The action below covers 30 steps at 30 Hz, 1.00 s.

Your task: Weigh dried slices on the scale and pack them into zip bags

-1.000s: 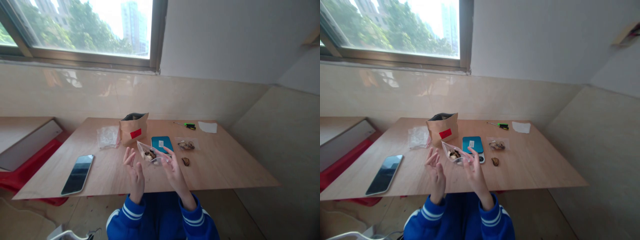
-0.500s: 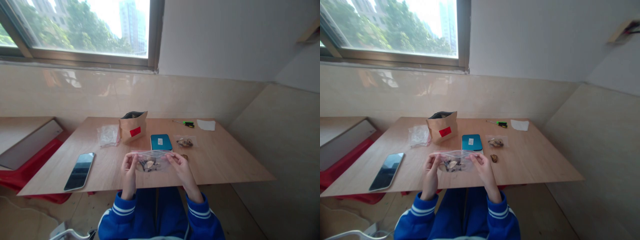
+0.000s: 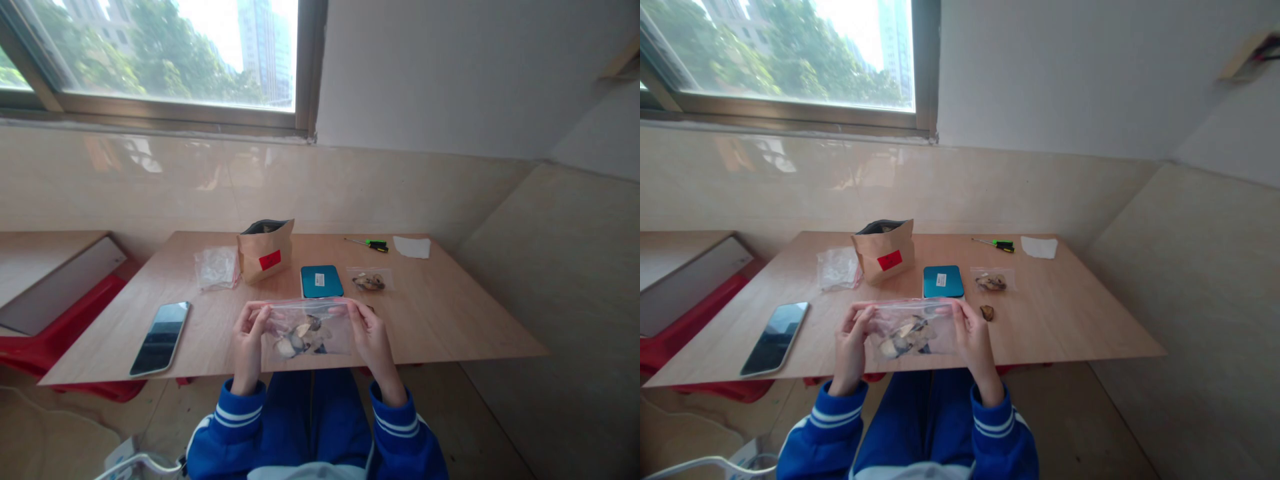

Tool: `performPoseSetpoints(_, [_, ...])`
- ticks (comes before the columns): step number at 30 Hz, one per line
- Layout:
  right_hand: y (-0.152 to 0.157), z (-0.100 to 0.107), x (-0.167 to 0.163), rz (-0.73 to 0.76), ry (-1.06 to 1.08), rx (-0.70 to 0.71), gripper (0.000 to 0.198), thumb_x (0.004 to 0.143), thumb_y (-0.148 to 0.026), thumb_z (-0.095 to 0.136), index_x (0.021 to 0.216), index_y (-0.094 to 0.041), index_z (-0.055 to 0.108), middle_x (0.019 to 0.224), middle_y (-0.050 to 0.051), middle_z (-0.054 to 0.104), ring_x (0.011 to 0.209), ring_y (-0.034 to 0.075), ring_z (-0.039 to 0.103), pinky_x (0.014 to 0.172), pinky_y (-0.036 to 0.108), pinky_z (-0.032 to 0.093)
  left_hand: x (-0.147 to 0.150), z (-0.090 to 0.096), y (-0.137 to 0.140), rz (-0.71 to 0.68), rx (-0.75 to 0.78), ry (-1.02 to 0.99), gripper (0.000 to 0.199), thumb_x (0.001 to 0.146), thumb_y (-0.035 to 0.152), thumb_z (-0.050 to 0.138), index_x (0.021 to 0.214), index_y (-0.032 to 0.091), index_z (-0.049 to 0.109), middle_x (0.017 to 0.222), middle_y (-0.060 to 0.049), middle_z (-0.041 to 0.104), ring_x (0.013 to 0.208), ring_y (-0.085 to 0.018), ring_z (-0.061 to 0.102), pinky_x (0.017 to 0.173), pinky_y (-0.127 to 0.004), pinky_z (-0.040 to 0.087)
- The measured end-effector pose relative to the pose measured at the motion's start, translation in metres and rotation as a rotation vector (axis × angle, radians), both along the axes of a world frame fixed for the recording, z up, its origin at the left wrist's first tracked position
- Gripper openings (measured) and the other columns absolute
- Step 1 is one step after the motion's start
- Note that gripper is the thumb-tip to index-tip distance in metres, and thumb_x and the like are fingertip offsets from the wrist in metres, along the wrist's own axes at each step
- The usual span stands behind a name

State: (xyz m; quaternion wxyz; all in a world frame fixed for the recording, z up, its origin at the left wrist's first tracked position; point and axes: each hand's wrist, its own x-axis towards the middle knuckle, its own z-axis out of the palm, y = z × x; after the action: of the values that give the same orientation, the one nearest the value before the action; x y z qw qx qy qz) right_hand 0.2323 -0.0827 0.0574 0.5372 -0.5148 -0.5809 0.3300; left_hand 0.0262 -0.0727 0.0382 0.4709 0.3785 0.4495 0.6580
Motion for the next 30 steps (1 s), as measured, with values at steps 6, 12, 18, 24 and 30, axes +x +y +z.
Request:
performPoseSetpoints(6, [-0.002,-0.001,0.003,-0.12,-0.062,0.071,0.034,0.094,-0.045,0.047,0.082,-0.022,0.067,0.088,0.006,0.074,0.084,0.021,0.068,0.081,0.033,0.052,-0.016,0.008,0.0,-0.131,-0.021,0.106,0.025,0.077,0.04,0.07,0.081,0.018,0.06,0.063,0.0,0.068,0.056,-0.016,0.066,0.051,-0.024,0.053])
performPoseSetpoints(12, [-0.006,0.008,0.006,-0.179,-0.087,0.129,0.032,0.093,-0.043,0.049,0.076,-0.023,0.067,0.079,0.004,0.073,0.08,0.02,0.068,0.078,0.032,0.052,-0.018,0.011,-0.005,-0.166,-0.001,0.124,0.023,0.077,0.039,0.071,0.077,0.017,0.062,0.068,-0.003,0.071,0.058,-0.018,0.068,0.051,-0.027,0.055])
performPoseSetpoints(18, [-0.008,0.014,0.006,-0.17,-0.028,0.143,0.032,0.093,-0.045,0.049,0.078,-0.023,0.067,0.078,0.004,0.074,0.077,0.02,0.068,0.078,0.033,0.053,-0.015,0.013,-0.006,-0.126,0.045,0.127,0.023,0.078,0.04,0.07,0.075,0.018,0.064,0.068,-0.003,0.072,0.054,-0.016,0.066,0.049,-0.024,0.054])
performPoseSetpoints(24, [-0.006,0.016,0.007,-0.105,0.069,0.059,0.035,0.094,-0.049,0.048,0.1,-0.021,0.069,0.08,0.005,0.076,0.073,0.02,0.069,0.074,0.033,0.054,-0.009,0.014,-0.003,-0.04,0.007,0.175,0.033,0.07,0.045,0.075,0.088,0.018,0.068,0.072,-0.004,0.074,0.057,-0.016,0.068,0.048,-0.023,0.055])
performPoseSetpoints(30, [-0.006,0.015,0.01,-0.028,0.18,0.006,0.033,0.086,-0.05,0.061,0.099,-0.02,0.064,0.078,0.007,0.077,0.079,0.023,0.073,0.075,0.033,0.056,-0.009,0.018,-0.005,0.014,0.017,0.186,0.028,0.073,0.043,0.074,0.08,0.017,0.067,0.082,-0.007,0.076,0.064,-0.017,0.07,0.054,-0.024,0.056])
